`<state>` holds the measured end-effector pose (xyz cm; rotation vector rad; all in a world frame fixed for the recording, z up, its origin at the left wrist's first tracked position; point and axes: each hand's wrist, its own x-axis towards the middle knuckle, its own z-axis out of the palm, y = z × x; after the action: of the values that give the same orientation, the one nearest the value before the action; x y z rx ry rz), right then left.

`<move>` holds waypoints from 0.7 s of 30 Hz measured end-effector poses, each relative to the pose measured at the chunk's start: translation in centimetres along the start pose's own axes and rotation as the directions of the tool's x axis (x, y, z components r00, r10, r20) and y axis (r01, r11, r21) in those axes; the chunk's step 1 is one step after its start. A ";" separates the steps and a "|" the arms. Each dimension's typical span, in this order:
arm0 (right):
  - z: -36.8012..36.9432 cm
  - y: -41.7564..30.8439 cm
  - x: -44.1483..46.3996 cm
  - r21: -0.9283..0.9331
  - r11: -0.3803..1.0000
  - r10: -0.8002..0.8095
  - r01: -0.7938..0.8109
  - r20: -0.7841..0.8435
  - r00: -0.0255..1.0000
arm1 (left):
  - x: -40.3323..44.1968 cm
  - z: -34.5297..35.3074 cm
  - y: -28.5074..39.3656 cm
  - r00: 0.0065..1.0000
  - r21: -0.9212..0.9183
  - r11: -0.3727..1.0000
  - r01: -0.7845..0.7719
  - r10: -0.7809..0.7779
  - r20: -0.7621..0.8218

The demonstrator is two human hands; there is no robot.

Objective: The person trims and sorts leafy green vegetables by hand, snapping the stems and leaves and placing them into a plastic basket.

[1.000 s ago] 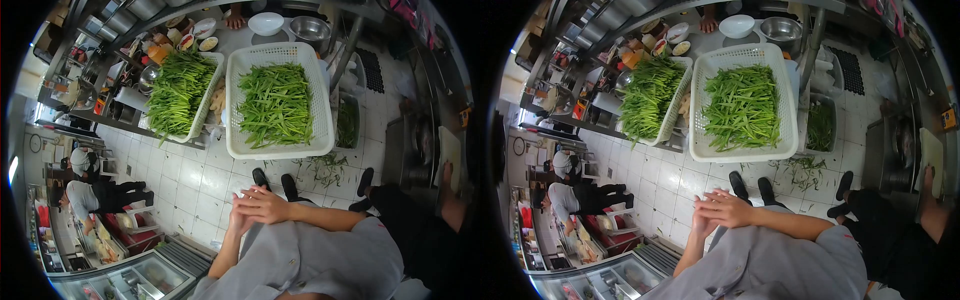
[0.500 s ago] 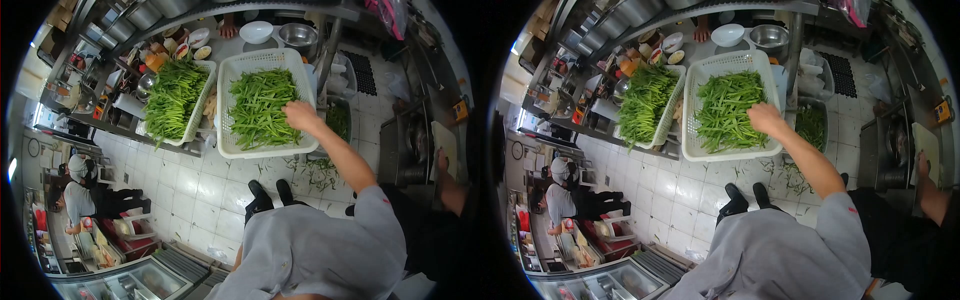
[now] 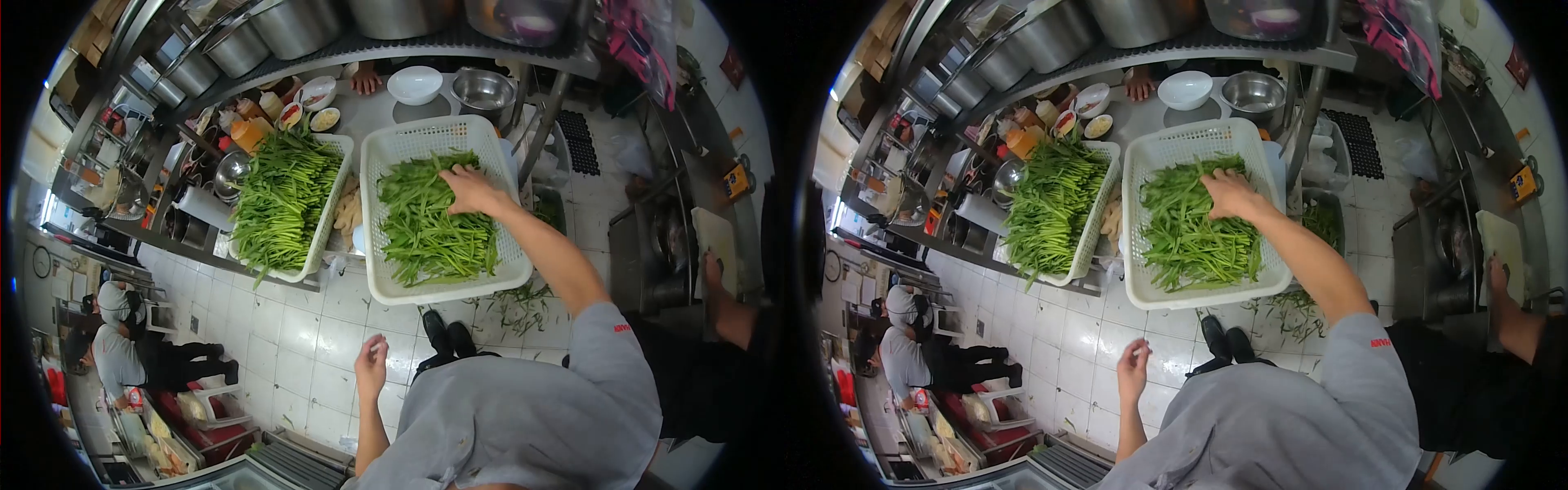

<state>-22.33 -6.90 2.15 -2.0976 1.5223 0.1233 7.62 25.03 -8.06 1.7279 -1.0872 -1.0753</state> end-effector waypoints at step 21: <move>-2.5 1.3 -5.9 0.696 0.630 0.053 0.343 -0.480 0.876 | 9.1 4.7 15.0 0.738 -0.024 0.797 -0.603 0.570 0.361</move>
<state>-26.15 -3.31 5.98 -1.5494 1.2703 -1.0049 1.97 11.14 2.22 1.1250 -1.7910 -0.9363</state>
